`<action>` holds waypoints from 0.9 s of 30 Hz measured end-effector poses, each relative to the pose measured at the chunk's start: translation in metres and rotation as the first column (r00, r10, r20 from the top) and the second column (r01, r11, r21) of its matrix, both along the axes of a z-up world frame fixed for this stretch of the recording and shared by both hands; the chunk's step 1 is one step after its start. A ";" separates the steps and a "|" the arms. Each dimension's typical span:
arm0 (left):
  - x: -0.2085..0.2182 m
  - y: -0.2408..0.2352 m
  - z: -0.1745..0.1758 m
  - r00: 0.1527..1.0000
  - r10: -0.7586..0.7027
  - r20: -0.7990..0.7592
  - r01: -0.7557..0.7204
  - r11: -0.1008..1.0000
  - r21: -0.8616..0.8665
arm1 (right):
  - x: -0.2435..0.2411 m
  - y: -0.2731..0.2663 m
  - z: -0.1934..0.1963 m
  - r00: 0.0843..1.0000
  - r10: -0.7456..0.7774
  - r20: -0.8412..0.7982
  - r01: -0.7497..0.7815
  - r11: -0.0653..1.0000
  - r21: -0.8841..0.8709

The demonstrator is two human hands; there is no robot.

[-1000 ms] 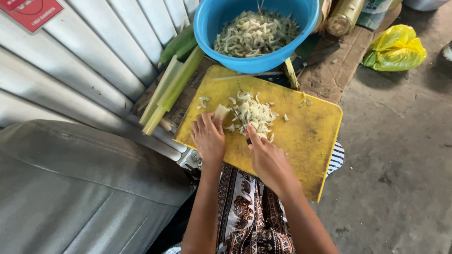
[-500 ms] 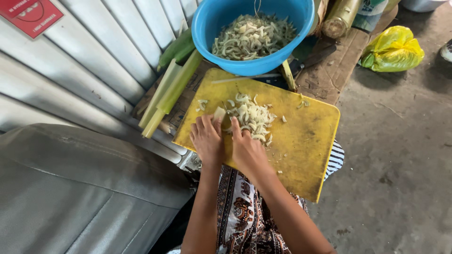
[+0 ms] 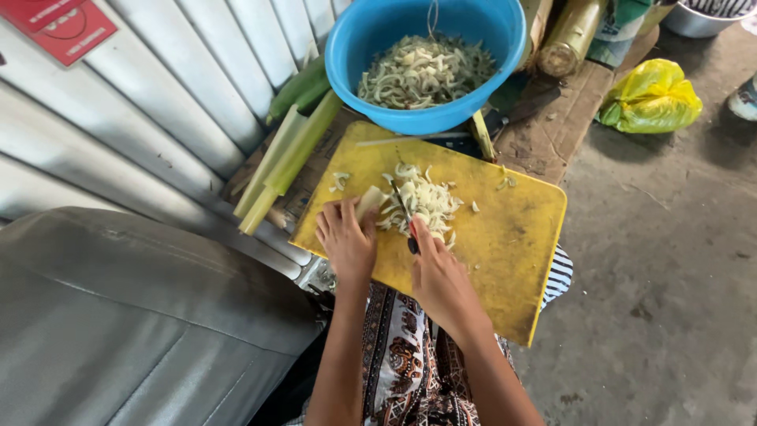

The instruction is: The person slices stalks of lemongrass on a yellow cutting board using a knife and places the sliced pieces into a blue bowl.

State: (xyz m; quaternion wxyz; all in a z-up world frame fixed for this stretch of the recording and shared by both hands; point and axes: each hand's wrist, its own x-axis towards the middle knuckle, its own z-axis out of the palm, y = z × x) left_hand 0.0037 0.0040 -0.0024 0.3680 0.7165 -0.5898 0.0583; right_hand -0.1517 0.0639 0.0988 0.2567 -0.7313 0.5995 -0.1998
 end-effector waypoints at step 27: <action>0.001 -0.006 0.000 0.999 0.033 -0.013 -0.032 0.993 0.112 | 0.008 0.011 0.009 1.000 0.016 0.000 -0.016 0.998 0.062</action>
